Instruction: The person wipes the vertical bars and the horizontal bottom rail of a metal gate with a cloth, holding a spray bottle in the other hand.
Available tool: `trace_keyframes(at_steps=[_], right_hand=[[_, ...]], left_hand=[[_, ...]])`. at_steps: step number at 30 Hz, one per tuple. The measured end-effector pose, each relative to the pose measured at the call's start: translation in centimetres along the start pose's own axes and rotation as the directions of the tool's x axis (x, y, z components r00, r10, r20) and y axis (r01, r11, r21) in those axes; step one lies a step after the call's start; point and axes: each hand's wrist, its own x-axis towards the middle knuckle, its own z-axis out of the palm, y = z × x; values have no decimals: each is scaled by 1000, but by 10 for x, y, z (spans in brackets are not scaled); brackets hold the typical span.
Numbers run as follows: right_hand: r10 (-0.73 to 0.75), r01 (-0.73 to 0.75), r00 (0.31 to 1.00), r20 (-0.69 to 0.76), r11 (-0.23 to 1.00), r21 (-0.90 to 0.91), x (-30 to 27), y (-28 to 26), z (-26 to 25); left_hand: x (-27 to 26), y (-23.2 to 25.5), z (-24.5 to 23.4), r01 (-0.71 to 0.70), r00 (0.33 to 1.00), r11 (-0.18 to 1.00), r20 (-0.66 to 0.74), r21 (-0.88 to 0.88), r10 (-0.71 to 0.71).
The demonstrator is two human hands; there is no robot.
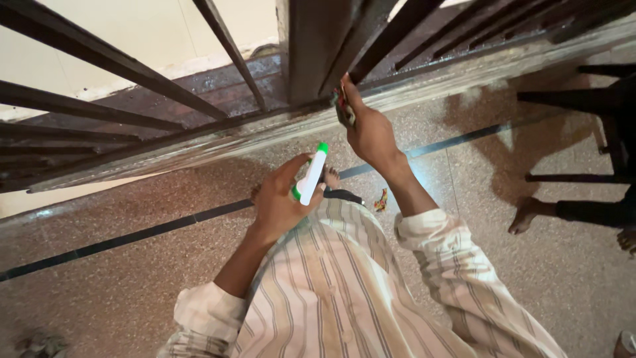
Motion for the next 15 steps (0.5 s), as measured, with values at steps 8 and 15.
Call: trace_keyframes(at_steps=[8,15], right_hand=[[21,-19,992,121,1000,-18,37,33,23],[-30,43,996,82,986,-159,10,13,12]], left_hand=[[4,4,12,119,987,991,119,-65,-111],[12,9,19,129,979,988,170,-81,-114]])
